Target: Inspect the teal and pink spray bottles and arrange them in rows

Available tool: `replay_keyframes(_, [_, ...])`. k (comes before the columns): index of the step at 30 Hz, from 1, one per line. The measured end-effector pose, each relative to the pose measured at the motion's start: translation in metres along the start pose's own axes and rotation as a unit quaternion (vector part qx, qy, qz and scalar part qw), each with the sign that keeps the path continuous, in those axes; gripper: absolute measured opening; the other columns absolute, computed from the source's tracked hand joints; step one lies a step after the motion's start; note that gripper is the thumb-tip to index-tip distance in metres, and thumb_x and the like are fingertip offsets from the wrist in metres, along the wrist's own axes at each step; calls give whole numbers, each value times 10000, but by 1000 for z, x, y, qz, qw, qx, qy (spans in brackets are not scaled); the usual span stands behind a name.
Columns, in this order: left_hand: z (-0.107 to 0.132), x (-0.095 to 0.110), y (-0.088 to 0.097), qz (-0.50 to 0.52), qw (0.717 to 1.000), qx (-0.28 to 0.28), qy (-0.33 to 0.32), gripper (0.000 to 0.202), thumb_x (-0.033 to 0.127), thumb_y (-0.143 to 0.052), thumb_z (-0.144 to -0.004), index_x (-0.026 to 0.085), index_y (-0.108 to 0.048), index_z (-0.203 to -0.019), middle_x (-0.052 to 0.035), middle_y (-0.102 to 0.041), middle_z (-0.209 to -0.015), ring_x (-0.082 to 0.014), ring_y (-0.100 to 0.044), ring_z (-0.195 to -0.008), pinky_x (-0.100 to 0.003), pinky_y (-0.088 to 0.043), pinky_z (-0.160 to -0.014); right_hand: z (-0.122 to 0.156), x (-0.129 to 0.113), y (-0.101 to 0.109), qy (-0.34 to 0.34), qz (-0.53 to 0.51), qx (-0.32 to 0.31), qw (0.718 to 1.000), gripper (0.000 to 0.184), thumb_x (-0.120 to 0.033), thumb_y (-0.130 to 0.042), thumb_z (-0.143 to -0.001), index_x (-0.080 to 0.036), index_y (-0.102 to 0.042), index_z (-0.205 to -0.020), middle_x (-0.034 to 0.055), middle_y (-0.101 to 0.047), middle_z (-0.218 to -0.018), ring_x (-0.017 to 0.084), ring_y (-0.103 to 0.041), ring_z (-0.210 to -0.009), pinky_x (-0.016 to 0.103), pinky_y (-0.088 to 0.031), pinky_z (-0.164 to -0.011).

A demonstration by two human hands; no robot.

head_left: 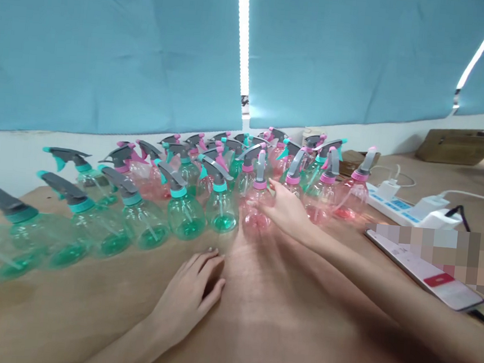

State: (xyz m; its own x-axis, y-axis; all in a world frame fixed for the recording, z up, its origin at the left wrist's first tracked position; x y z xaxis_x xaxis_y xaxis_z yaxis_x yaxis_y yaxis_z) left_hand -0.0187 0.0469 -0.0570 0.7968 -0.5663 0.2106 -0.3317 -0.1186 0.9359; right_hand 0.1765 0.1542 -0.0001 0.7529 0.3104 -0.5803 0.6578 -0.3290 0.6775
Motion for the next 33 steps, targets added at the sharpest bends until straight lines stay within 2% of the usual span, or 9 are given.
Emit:
replay_keyframes(4, [-1,2,6,9,1000,18,9,266,284,-457,-955,212,-553,-1192,-95,-609,-1233,-267,-590,-1133,-424,-508,-929,-4,2,-10,-6,8,-18,1000,632,-589,-597,-817,-128,-559,-1247,214,-642,-1203,405,-610,-1106,537,-486,-873])
replay_keyframes(9, [-5,1,8,53,998,26,31,225,278,-458,-955,222,-568,-1142,-76,-611,-1195,-254,-594,-1109,-427,-501,-934,3,-2,-8,11,-2,-53,999,545,-533,-597,-832,-161,-562,-1229,181,-649,-1185,384,-618,-1091,498,-491,-854])
replay_keyframes(12, [-7,-4,10,81,995,38,54,207,284,-459,-959,225,-556,-1132,-69,-608,-1173,-241,-594,-1100,-425,-500,-934,15,-12,-1,56,-30,-100,993,479,-446,-597,-847,-175,-552,-1239,132,-652,-1198,322,-624,-1078,433,-494,-865])
replay_keyframes(14, [-8,-5,11,87,993,51,63,232,296,-468,-957,221,-526,-1169,-75,-586,-1206,-239,-569,-1142,-434,-482,-966,27,-18,6,83,-46,-140,986,454,-369,-614,-835,-206,-549,-1254,70,-703,-1018,262,-671,-909,368,-519,-754])
replay_keyframes(17, [-9,-3,11,105,990,70,67,404,341,-532,-925,221,-427,-1297,-98,-495,-1345,-254,-467,-1278,-469,-404,-1058,53,-23,12,102,-64,-227,966,426,-279,-598,-829,-252,-545,-1251,-38,-600,-647,183,-599,-576,281,-447,-502])
replay_keyframes(22, [-12,19,-12,247,966,26,67,921,452,-775,-740,254,-228,-1454,-146,-338,-1499,-338,-362,-1365,-549,-362,-1080,93,-37,14,106,-134,-334,927,389,-386,-662,-802,-265,-579,-1162,-44,-570,-662,150,-566,-581,250,-435,-480])
replay_keyframes(26, [-15,49,-20,374,927,-17,16,968,377,-832,-690,288,-251,-1458,-129,-395,-1472,-366,-402,-1335,-590,-358,-1064,100,-61,22,155,-164,-328,917,333,-359,-640,-819,-281,-602,-1141,-9,-649,-862,172,-599,-746,291,-498,-630])
replay_keyframes(30, [-18,60,-16,399,916,-30,5,941,345,-864,-658,294,-320,-1424,-110,-450,-1428,-379,-446,-1292,-598,-373,-1039,89,-74,33,180,-150,-246,941,296,-377,-737,-743,-228,-633,-977,40,-604,-1051,218,-557,-975,349,-481,-803])
replay_keyframes(33, [-21,63,-10,390,921,-11,-9,881,317,-872,-648,283,-381,-1379,-86,-464,-1409,-356,-444,-1289,-544,-367,-1063,82,-82,36,180,-200,-192,944,380,-379,-749,-735,-213,-591,-1038,37,-583,-994,169,-548,-838,315,-474,-721])
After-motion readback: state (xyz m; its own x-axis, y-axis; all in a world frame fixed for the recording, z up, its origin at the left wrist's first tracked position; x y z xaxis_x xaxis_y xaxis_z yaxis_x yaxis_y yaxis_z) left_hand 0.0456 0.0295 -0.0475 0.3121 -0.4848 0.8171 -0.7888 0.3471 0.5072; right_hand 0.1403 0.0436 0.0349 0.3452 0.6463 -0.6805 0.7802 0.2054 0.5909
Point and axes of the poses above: each hand's wrist, its own z-axis away from the middle knuckle, its own y-axis out of the back of the hand, x = y × z, the point moved 10 cm from there along -z, towards the middle knuckle
